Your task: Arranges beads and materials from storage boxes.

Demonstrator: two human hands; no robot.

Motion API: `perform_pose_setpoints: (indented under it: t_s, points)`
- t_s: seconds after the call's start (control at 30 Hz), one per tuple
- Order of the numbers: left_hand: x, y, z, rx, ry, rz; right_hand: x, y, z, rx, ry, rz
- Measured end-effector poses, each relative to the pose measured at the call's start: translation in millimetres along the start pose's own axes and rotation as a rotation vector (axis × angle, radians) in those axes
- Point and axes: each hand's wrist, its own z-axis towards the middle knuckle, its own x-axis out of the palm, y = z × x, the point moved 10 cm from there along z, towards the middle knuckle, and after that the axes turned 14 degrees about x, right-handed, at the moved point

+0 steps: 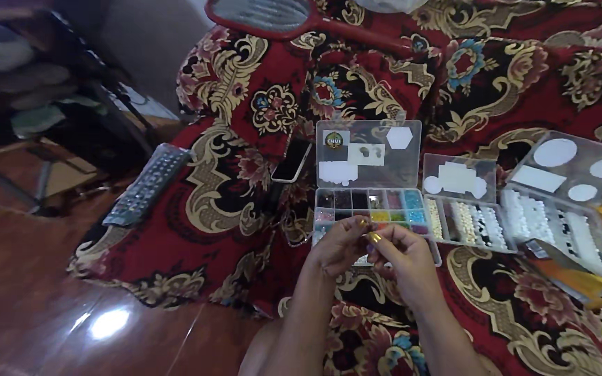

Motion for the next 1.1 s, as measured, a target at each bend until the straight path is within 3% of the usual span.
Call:
perform_pose_setpoints:
  t_s: [0.53,1.1]
  points:
    - [-1.0,-4.9,1.5,0.035,0.066,0.019,0.5,-2.1,0.8,0.013,-0.009,0.022]
    - [-5.0,-4.8,1.2,0.030,0.022,0.033,1.2,-1.4,0.1,-0.007,0.001,0.015]
